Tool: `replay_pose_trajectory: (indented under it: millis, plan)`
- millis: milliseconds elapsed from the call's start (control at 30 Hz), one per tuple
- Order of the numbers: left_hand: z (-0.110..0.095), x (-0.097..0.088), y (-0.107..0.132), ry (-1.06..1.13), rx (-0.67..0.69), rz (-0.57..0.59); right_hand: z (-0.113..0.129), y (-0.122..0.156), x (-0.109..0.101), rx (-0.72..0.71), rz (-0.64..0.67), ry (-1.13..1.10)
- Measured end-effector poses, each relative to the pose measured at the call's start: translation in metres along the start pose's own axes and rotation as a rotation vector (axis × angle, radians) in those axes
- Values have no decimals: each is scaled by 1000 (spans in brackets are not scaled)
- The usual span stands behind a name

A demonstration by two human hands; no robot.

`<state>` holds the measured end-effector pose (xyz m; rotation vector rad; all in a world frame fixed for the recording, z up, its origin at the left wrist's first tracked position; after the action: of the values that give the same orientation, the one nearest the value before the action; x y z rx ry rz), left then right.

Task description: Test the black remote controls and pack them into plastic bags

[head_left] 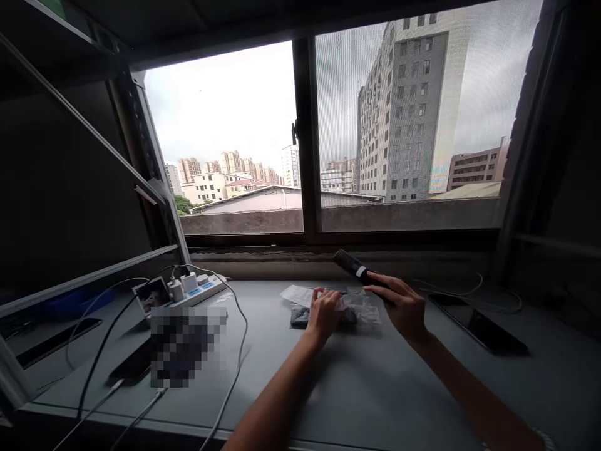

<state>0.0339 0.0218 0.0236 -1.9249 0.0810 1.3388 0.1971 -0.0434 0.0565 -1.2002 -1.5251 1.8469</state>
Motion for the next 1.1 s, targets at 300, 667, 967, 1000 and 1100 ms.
replay_pose_trajectory:
  millis: [300, 667, 967, 1000, 1100]
  plan:
    - [6, 0, 1, 14, -56, -17, 4, -2, -2, -30, 14, -79]
    - [19, 15, 1, 116, -137, 91, 3, -3, 0, 14, 60, -70]
    - [25, 8, -1, 162, -153, 8, -9, -5, -5, 241, -91, -298]
    - [26, 7, -1, 159, -150, -11, -12, -5, -4, 345, -122, -352]
    - [27, 6, 0, 136, -141, -58, -22, -2, -1, 644, -191, -491]
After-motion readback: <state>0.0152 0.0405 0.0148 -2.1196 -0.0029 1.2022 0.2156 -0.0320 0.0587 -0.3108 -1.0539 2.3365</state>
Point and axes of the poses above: each hand's wrist, its own y-axis away from the middle knuckle, its own x-axis out of the palm, z = x × y, the point moved 4 cm from there along -y, towards the middle knuckle, and after that the axes turned 7 degrees about z, right-handed, at the moved point
